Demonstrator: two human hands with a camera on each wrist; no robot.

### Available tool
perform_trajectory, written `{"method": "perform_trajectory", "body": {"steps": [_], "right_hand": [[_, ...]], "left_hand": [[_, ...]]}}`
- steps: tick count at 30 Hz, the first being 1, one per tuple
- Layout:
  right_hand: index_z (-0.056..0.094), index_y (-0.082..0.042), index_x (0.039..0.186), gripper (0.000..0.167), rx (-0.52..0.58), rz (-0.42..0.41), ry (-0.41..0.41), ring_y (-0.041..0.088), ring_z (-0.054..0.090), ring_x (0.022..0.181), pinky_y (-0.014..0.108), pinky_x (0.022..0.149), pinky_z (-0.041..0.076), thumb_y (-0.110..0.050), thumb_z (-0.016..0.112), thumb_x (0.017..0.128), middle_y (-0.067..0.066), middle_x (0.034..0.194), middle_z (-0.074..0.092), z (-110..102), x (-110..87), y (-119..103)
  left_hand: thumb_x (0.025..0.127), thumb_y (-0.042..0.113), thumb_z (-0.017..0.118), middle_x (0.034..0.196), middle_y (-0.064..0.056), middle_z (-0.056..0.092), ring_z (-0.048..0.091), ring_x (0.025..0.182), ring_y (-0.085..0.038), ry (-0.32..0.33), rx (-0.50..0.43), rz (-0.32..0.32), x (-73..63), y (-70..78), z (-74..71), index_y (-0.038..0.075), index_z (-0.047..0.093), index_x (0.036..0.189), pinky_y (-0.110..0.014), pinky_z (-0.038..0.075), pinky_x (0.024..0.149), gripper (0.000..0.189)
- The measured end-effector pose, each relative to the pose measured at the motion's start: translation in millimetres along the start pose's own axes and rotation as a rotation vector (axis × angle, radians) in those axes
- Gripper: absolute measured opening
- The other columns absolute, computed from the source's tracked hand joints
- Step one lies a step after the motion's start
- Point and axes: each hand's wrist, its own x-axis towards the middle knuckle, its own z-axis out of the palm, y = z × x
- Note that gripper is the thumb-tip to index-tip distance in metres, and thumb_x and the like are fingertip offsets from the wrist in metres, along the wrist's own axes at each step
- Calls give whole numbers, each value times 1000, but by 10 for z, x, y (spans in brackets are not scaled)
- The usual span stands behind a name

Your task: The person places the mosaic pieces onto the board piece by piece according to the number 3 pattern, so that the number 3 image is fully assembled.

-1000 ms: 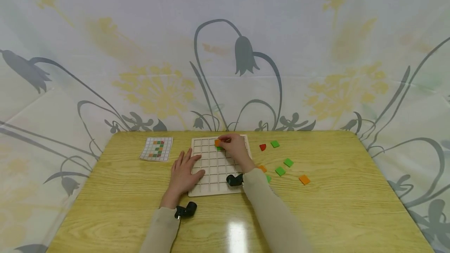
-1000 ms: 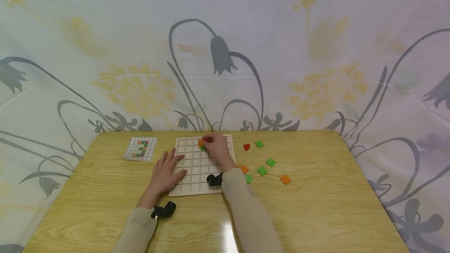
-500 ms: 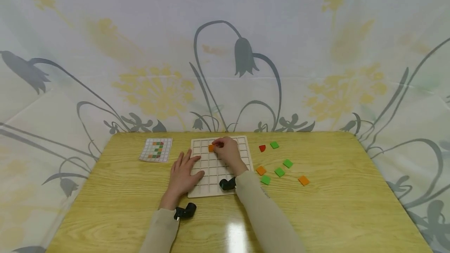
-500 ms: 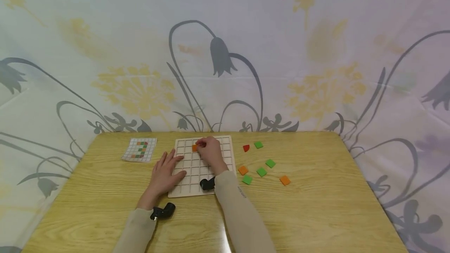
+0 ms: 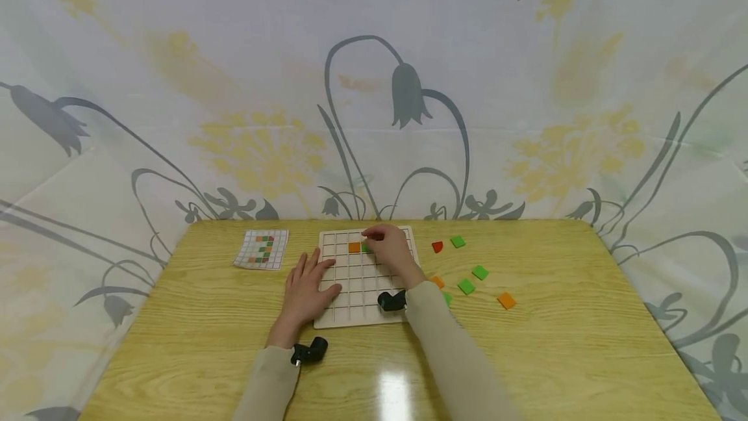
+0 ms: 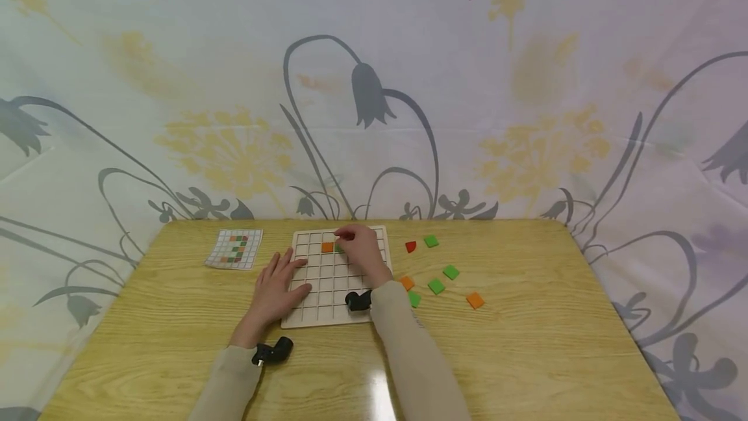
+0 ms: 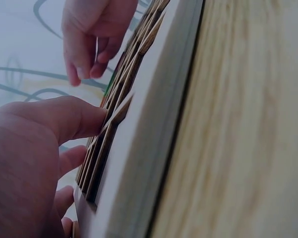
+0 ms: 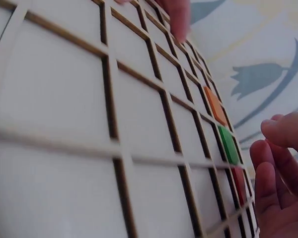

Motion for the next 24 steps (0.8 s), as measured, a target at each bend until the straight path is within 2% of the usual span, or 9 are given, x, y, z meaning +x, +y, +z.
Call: {"method": "perform_trajectory", "body": {"steps": [11, 17, 24], "right_hand": [[75, -2, 109, 18, -46, 80, 66, 26, 64, 94, 41, 84, 53, -7, 66, 94, 11, 104, 70, -593, -118, 278], [73, 2, 112, 21, -79, 59, 90, 29, 64, 94, 40, 82, 53, -4, 63, 94, 16, 105, 69, -980, -204, 416], [72, 5, 110, 21, -188, -12, 144, 29, 64, 91, 36, 76, 52, -2, 62, 92, 17, 102, 70, -1378, -320, 563]], "left_hand": [[92, 32, 65, 164, -13, 21, 6, 151, -38, -12, 5, -7, 6, -8, 33, 12, 54, 143, -62, 7, 115, 56], [92, 31, 66, 163, -14, 21, 7, 150, -38, -8, 4, -8, -2, 1, 11, 12, 54, 143, -62, 7, 115, 56], [92, 30, 66, 164, -14, 21, 6, 150, -38, -11, -2, -11, -7, 13, 1, 12, 54, 144, -62, 6, 115, 56]]}}
